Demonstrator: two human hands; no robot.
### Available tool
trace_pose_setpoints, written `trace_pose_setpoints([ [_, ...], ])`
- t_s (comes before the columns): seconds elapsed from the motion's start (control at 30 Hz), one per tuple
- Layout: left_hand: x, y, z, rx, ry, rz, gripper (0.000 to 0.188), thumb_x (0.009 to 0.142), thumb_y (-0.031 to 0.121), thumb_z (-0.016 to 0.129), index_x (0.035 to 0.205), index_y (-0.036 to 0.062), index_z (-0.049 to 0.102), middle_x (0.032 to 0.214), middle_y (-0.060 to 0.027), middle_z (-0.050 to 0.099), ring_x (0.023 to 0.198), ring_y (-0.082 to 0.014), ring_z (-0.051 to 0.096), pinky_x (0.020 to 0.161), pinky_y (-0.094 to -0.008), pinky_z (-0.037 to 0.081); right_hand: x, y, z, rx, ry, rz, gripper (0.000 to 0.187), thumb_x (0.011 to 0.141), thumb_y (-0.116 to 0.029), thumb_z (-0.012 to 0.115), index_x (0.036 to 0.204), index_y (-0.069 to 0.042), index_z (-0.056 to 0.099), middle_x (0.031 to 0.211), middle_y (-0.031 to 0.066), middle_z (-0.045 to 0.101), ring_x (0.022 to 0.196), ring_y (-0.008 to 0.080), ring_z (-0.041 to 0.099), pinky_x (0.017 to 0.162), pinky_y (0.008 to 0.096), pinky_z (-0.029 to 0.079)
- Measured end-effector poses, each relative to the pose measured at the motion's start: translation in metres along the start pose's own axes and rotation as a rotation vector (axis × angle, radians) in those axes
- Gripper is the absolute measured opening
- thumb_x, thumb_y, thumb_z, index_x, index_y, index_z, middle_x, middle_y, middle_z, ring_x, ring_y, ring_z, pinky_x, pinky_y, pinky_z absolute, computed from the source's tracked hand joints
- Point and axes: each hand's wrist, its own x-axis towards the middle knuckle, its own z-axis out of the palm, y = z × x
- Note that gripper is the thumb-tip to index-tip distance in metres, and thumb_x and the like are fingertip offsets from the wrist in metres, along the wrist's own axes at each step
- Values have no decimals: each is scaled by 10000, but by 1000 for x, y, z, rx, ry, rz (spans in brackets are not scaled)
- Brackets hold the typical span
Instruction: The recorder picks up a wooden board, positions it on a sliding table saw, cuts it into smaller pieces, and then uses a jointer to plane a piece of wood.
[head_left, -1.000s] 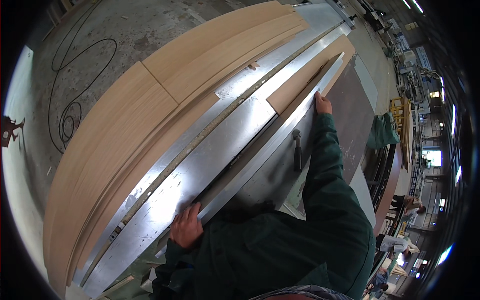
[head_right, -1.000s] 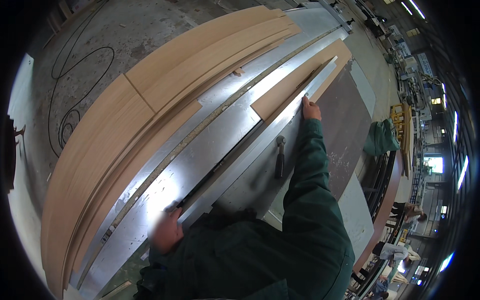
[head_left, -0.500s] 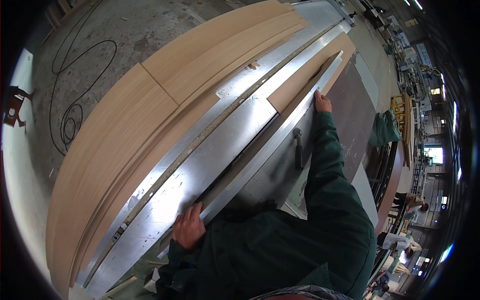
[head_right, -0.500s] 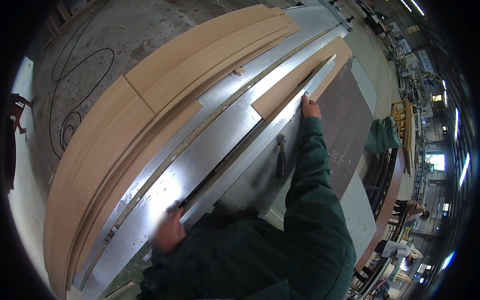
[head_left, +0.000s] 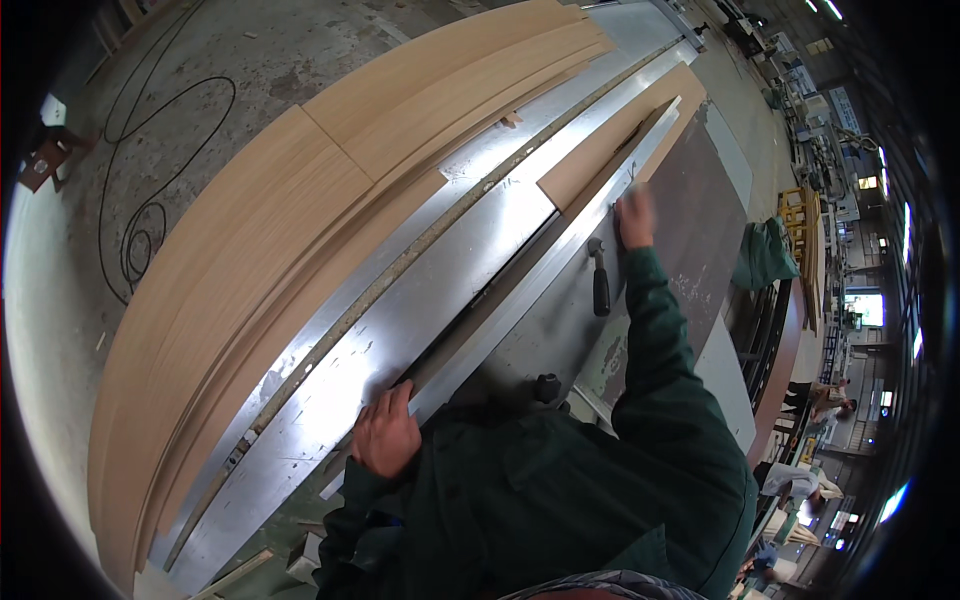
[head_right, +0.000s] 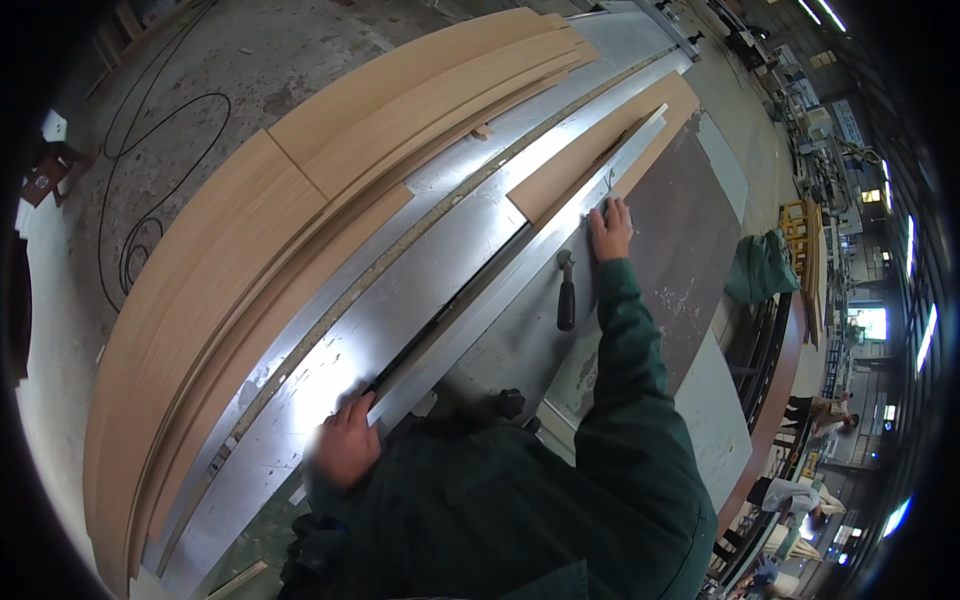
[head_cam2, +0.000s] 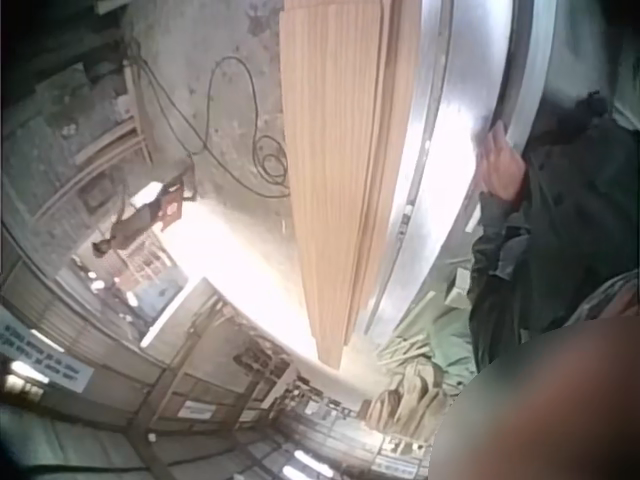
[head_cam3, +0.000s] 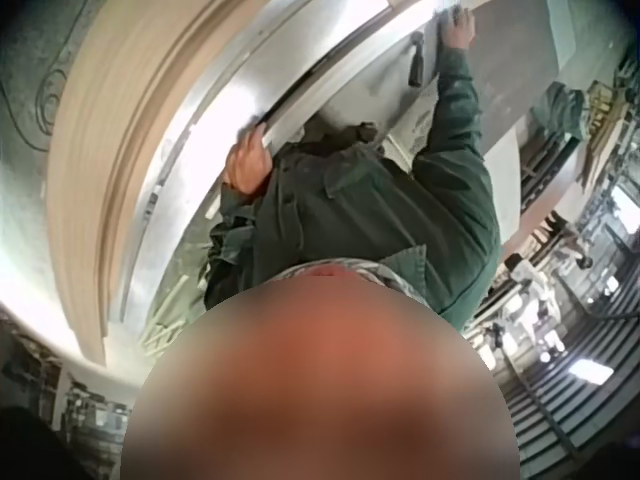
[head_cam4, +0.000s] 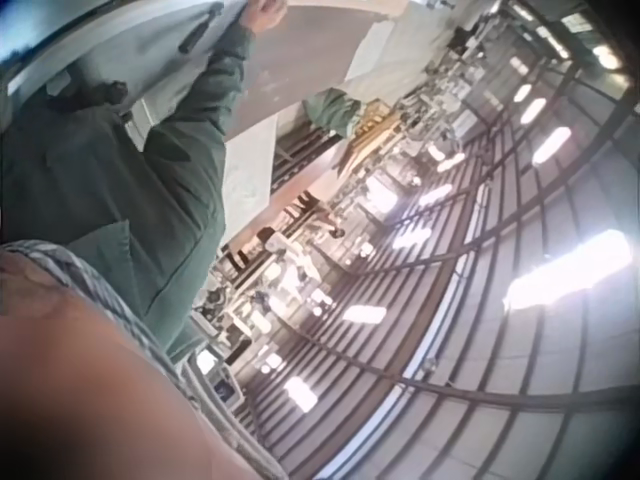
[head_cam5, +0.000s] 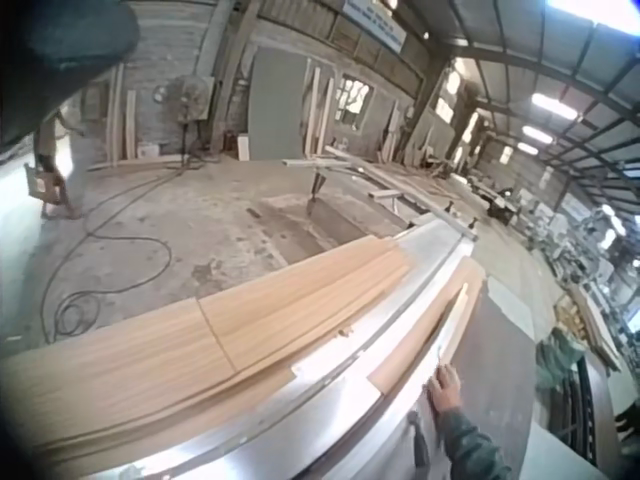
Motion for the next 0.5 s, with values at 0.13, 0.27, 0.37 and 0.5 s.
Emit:
trace_pose_setpoints([
  [0.13,-5,-3,0,-14,-10,-12,424,688,61,570,1103,44,485,1001,-135,561,881,-312,561,760,-378,443,-60,-78,-51,641,-189,156,492,906,-296,394,1299,-7,334,1356,136,326,1267,237,278,1034,305,198],
  [0.27,-3,-4,0,-24,-11,1,420,703,71,559,1114,44,475,1009,-144,554,893,-316,552,770,-379,437,-95,-126,-73,976,25,199,517,923,-304,302,1338,-2,240,1397,124,236,1297,219,197,1052,302,135],
  [0.37,-1,-2,-2,-7,-29,2,419,712,67,547,1122,46,467,1008,-143,551,896,-314,549,775,-379,433,-114,-177,-93,1055,-17,234,551,928,-368,251,1369,-48,171,1429,84,162,1326,192,105,1070,311,52],
  [0.5,-5,-4,-2,-10,-17,2,407,719,65,540,1119,45,469,1002,-140,553,890,-311,549,778,-377,430,-106,-139,-95,1016,110,196,543,931,-388,210,1375,-79,168,1434,90,151,1329,195,102,1072,316,37],
])
